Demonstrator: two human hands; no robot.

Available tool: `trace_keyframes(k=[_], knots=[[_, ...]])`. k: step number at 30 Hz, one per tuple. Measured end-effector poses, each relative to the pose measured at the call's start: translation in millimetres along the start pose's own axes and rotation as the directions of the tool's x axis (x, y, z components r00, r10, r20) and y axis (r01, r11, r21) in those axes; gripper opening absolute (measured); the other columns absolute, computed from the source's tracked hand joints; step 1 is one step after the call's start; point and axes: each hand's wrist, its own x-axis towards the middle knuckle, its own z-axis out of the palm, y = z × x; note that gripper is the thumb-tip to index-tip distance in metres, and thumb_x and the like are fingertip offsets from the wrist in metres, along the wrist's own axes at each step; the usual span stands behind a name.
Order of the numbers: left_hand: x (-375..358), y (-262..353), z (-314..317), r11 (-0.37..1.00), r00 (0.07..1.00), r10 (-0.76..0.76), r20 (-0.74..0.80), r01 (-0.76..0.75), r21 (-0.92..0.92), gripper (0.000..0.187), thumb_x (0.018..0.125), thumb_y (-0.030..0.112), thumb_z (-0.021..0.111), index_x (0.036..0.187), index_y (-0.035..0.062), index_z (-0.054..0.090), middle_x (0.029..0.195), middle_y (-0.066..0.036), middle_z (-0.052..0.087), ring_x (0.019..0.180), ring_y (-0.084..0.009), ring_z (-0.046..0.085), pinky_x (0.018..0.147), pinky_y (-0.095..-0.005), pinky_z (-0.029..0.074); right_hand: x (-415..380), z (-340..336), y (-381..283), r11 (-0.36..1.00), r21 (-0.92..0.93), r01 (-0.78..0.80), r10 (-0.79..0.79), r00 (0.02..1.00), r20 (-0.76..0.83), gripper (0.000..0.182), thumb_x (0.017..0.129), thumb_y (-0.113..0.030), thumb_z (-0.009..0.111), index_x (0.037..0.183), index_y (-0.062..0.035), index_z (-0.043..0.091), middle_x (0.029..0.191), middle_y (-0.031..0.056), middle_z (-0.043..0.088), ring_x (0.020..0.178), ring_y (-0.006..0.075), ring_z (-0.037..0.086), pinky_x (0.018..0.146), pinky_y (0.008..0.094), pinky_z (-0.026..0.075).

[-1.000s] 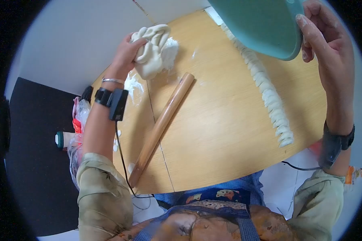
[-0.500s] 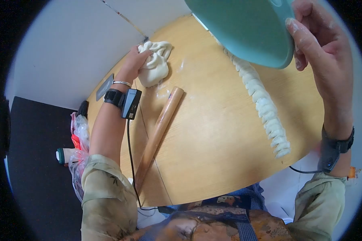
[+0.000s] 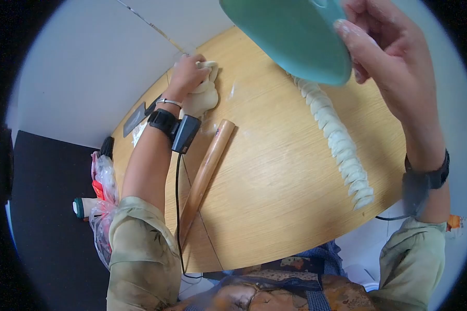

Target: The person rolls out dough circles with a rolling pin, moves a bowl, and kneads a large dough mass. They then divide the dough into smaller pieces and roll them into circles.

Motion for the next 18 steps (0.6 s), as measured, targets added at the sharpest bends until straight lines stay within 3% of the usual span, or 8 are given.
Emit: trace_keyframes(k=[2, 3, 5, 7, 10, 12, 15, 18], knots=[[1.3, -23.4, 8.7, 0.865, 0.997, -0.027, -0.073, -0.013, -0.502, 0.04, 0.085, 0.03, 0.067, 0.113, 0.0024, 0.073, 0.106, -0.017, 0.073, 0.091, -0.0309, 0.071, 0.079, -0.0407, 0.056, 9.2, 17.8, -8.9, 0.994, 0.106, 0.026, -0.016, 0.995, -0.094, 0.014, 0.1, -0.016, 0.061, 0.104, -0.0028, 0.061, 0.077, -0.0036, 0.056, 0.058, 0.0016, 0.048, 0.05, 0.0185, 0.039], [-1.2, -28.6, 11.4, 0.865, 0.997, -0.024, -0.074, -0.016, -0.501, 0.04, 0.085, 0.03, 0.067, 0.113, 0.0024, 0.073, 0.106, -0.017, 0.073, 0.091, -0.0309, 0.071, 0.079, -0.0407, 0.056, 14.1, 23.5, -13.7, 0.994, 0.105, 0.026, -0.016, 0.995, -0.097, 0.014, 0.1, -0.016, 0.061, 0.104, -0.0028, 0.061, 0.077, -0.0036, 0.056, 0.058, 0.0016, 0.048, 0.05, 0.0185, 0.039], [-11.3, -36.0, 14.4, 0.51, 0.942, -0.29, -0.17, 0.002, -0.86, 0.034, 0.084, 0.027, 0.067, 0.104, -0.0012, 0.074, 0.082, -0.012, 0.073, 0.072, -0.0238, 0.069, 0.069, -0.0366, 0.055, 24.1, 34.3, -21.4, 0.981, 0.181, 0.064, -0.057, 0.997, -0.045, 0.004, 0.096, -0.003, 0.06, 0.094, -0.0034, 0.057, 0.069, -0.0018, 0.059, 0.054, 0.0028, 0.055, 0.048, 0.0181, 0.045], [-18.0, -33.8, 6.5, 0.484, 0.94, -0.309, -0.145, 0.024, -0.875, 0.031, 0.084, 0.026, 0.068, 0.094, -0.0029, 0.073, 0.081, -0.011, 0.072, 0.075, -0.0172, 0.068, 0.068, -0.0347, 0.054, 37.6, 43.7, -22.0, 0.978, 0.208, 0.007, -0.01, 1.0, 0.014, 0.004, 0.096, -0.004, 0.061, 0.095, -0.0029, 0.057, 0.07, -0.002, 0.059, 0.055, 0.0023, 0.055, 0.049, 0.0182, 0.046], [-19.1, -33.2, 7.9, 0.556, 0.912, -0.397, -0.104, 0.15, -0.818, 0.031, 0.083, 0.027, 0.071, 0.095, -0.0019, 0.072, 0.084, -0.015, 0.073, 0.077, -0.025, 0.069, 0.071, -0.0387, 0.055, 47.1, 56.9, -39.7, 0.966, 0.256, -0.048, 0.022, 0.995, 0.1, 0.005, 0.095, -0.004, 0.061, 0.095, -0.0024, 0.057, 0.071, -0.002, 0.059, 0.056, 0.0019, 0.055, 0.05, 0.0184, 0.045], [-12.6, -32.5, 12.5, 0.83, 0.932, -0.245, -0.267, 0.059, -0.555, 0.031, 0.082, 0.024, 0.07, 0.096, -0.0038, 0.07, 0.089, -0.02, 0.073, 0.078, -0.0358, 0.069, 0.076, -0.0448, 0.054, 51.9, 65.4, -42.8, 0.958, 0.283, -0.049, 0.014, 0.992, 0.125, 0.005, 0.095, -0.004, 0.061, 0.095, -0.0023, 0.057, 0.071, -0.0018, 0.059, 0.056, 0.0019, 0.054, 0.05, 0.0184, 0.044], [-7.4, -25.9, 29.9, 0.882, 0.801, -0.227, -0.554, -0.072, -0.466, 0.026, 0.083, 0.018, 0.066, 0.099, -0.0014, 0.072, 0.094, -0.026, 0.071, 0.085, -0.043, 0.066, 0.084, -0.0487, 0.053, 61.0, 81.8, -36.0, 0.979, 0.204, 0.03, -0.058, 0.99, 0.132, 0.004, 0.094, -0.004, 0.061, 0.092, -0.0023, 0.058, 0.069, -0.0018, 0.058, 0.056, 0.0027, 0.053, 0.049, 0.019, 0.042], [-4.3, -37.9, 29.7, 0.878, 0.904, -0.134, -0.406, -0.082, -0.472, 0.029, 0.085, 0.012, 0.06, 0.109, 0.0038, 0.073, 0.106, -0.026, 0.069, 0.098, -0.0411, 0.066, 0.089, -0.0471, 0.052, 67.1, 92.8, -45.3, 0.988, 0.153, 0.027, -0.05, 0.988, 0.148, 0.006, 0.093, -0.004, 0.061, 0.089, -0.0018, 0.059, 0.067, -0.0016, 0.058, 0.055, 0.004, 0.052, 0.049, 0.0202, 0.041]])
